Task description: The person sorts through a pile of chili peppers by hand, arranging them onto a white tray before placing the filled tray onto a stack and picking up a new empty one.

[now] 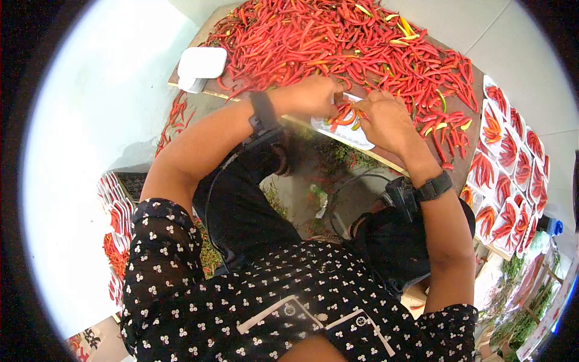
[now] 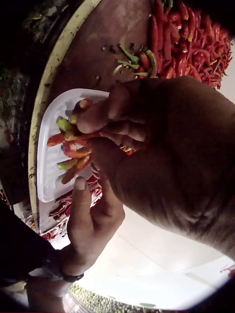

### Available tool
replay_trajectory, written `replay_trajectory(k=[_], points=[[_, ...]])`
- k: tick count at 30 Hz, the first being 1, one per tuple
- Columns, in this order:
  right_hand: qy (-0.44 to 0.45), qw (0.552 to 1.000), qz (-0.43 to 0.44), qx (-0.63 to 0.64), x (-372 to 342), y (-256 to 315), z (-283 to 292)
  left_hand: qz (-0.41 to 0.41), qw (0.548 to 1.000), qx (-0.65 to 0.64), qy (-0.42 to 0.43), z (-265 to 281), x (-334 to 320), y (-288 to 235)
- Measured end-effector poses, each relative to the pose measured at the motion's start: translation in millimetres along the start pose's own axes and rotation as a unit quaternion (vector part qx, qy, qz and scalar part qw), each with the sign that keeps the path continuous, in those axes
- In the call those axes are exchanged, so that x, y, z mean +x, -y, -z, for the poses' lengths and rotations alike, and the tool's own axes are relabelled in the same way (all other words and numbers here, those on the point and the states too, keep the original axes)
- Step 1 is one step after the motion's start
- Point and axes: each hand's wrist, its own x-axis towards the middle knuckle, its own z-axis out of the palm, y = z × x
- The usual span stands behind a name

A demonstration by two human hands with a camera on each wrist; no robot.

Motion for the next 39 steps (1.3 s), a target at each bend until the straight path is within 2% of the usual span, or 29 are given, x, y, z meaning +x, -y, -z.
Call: replay_trajectory(k=[2,4,8,11,13,17,19,23,25,29,31,39], points=[[-0.004,1.0,0.007,0.004,0.5,-1.0,-0.4,0.017,1.0,-0.012,-0.009,1.1,-0.3,-3.1],[0.004,1.0,0.003,-0.002,1.7,0.2,1.2,-0.003,0.998,-0.039,-0.042,0.2,-0.4,-2.8],[0.007,1.0,-0.002,-0.02,2.0,0.0,-0.4,-0.013,0.999,-0.03,-0.039,-2.8,2.3,3.4],[0.017,0.999,-0.005,-0.03,2.2,1.3,2.1,-0.051,0.998,0.014,-0.029,-4.2,2.9,6.8],[0.022,0.999,-0.006,-0.023,1.9,1.3,3.1,-0.019,0.998,0.052,-0.012,-3.2,3.2,1.9],[0.023,1.0,-0.005,-0.014,1.6,1.2,3.7,-0.02,0.999,0.048,-0.013,-5.1,2.8,0.0],[0.017,1.0,-0.006,-0.019,1.5,0.4,1.6,-0.027,0.997,0.011,-0.071,-8.5,3.8,-0.9],[-0.006,1.0,-0.01,-0.01,0.9,2.0,2.0,0.002,0.998,0.051,-0.044,-1.6,3.9,-12.3],[0.003,1.0,-0.01,-0.014,1.8,1.4,2.3,0.046,0.996,0.067,-0.036,1.6,2.9,-19.2],[0.003,1.0,-0.003,-0.014,0.3,1.7,4.4,0.047,0.993,0.097,-0.053,-3.1,5.8,-17.6],[-0.005,1.0,0.0,-0.008,0.2,0.5,2.1,0.073,0.991,0.108,-0.042,-0.8,5.1,-22.3],[-0.003,1.0,0.008,-0.01,0.7,0.3,-1.0,0.085,0.99,0.11,-0.029,4.9,4.9,-30.9]])
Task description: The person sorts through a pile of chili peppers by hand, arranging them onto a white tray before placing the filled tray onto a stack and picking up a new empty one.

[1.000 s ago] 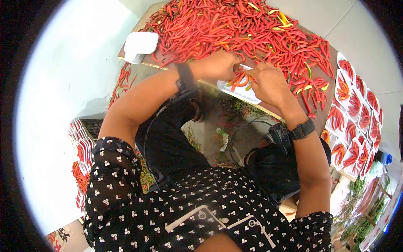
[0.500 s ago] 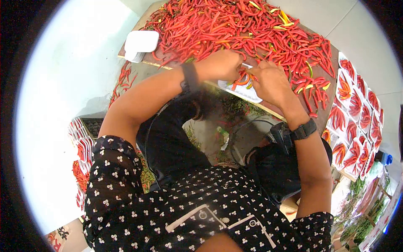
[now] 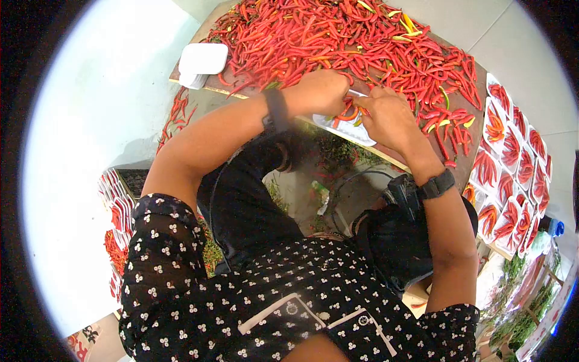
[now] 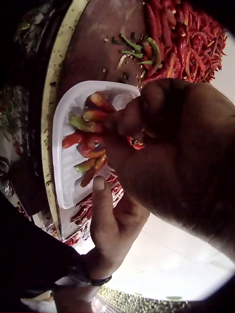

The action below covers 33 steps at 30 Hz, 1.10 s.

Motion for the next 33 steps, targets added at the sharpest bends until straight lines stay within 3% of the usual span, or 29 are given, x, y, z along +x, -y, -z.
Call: replay_trajectory(k=[10,33], points=[[0.003,1.0,-0.01,0.011,-1.2,0.7,6.9,-0.03,0.996,0.083,-0.005,17.0,1.6,7.5],[0.005,0.999,-0.018,0.034,0.5,2.8,7.5,-0.034,0.999,0.008,-0.013,-0.2,6.5,16.2]])
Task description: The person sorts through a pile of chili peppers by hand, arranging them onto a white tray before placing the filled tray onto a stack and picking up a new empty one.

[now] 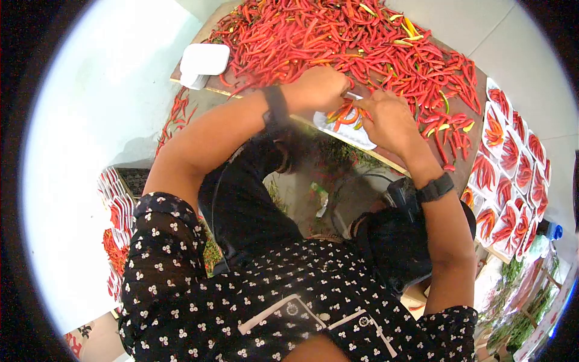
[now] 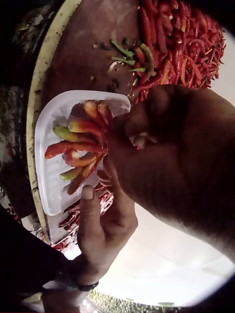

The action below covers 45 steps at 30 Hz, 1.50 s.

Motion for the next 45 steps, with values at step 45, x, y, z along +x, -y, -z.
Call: replay_trajectory(k=[45], points=[[-0.065,0.996,-0.053,0.016,-17.6,-25.2,12.8,0.109,0.992,0.018,-0.053,14.1,69.3,59.7]])
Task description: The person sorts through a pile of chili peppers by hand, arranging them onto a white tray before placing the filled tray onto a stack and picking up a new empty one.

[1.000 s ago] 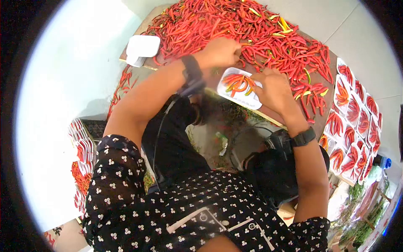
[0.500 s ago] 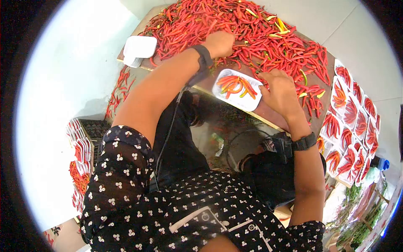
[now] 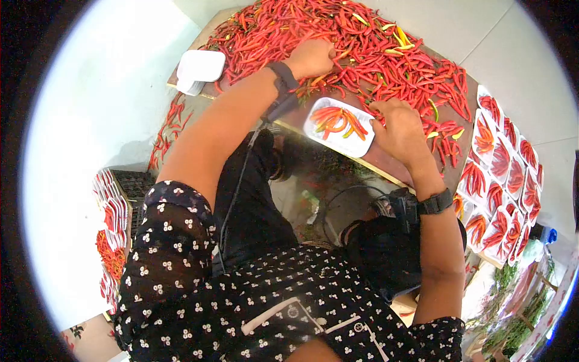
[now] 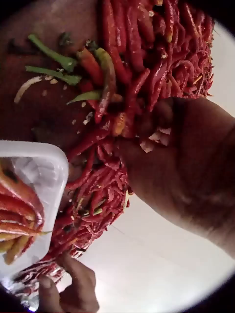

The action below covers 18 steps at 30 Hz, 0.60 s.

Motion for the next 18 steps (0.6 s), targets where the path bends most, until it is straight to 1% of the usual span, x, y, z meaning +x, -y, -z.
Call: replay_trajectory(k=[1,2,3,4,5,6,7,8,9,10,11,12,13,14,15,16,18], points=[[-0.023,1.0,0.001,0.018,2.4,-1.7,-3.7,0.0,1.0,-0.001,-0.001,-0.7,0.9,3.0],[-0.046,0.998,0.002,0.036,5.2,-2.8,-6.0,-0.02,0.997,-0.063,-0.046,-2.3,0.8,5.8],[-0.045,0.998,0.003,0.035,8.5,-2.8,-6.7,-0.04,0.987,-0.124,-0.092,0.7,-2.7,4.5],[-0.048,0.996,-0.014,0.078,12.2,-2.0,-7.5,-0.039,0.987,-0.125,-0.093,1.8,-6.9,1.6],[-0.049,0.991,-0.031,0.121,15.1,-0.4,-8.0,-0.013,0.945,-0.322,-0.062,0.7,-12.2,-3.0],[-0.049,0.991,-0.03,0.121,17.1,2.0,-7.6,0.013,0.863,-0.505,-0.028,3.0,-18.6,-9.5],[-0.061,0.981,-0.065,0.171,18.8,4.7,-6.5,0.014,0.862,-0.505,-0.03,5.9,-23.0,-14.0],[-0.072,0.968,-0.099,0.22,20.6,6.6,-5.8,0.001,0.848,-0.53,0.012,9.6,-27.0,-18.7],[-0.071,0.968,-0.098,0.219,23.8,5.2,-7.6,-0.012,0.831,-0.553,0.054,13.0,-31.9,-23.9],[-0.07,0.956,-0.123,0.256,28.3,2.2,-10.4,-0.037,0.844,-0.53,0.07,16.4,-40.4,-31.9],[-0.069,0.942,-0.147,0.292,30.8,0.7,-13.0,-0.036,0.844,-0.531,0.068,18.8,-48.1,-39.3],[-0.067,0.912,-0.178,0.365,32.6,5.5,-9.8,-0.037,0.828,-0.552,0.089,20.0,-54.6,-45.6],[-0.064,0.913,-0.175,0.363,33.8,7.7,-10.3,-0.038,0.812,-0.573,0.109,19.9,-57.7,-49.6],[-0.069,0.896,-0.178,0.4,34.8,9.7,-11.0,-0.046,0.794,-0.592,0.128,15.6,-57.9,-51.8],[-0.073,0.879,-0.18,0.436,35.7,11.5,-11.6,-0.045,0.793,-0.594,0.125,12.8,-59.2,-54.0],[-0.099,0.877,-0.172,0.438,35.9,9.6,-18.3,-0.054,0.787,-0.604,0.112,10.4,-60.3,-56.3],[-0.09,0.888,-0.171,0.418,35.0,6.7,-24.1,-0.065,0.784,-0.609,0.101,7.3,-59.9,-58.1]])
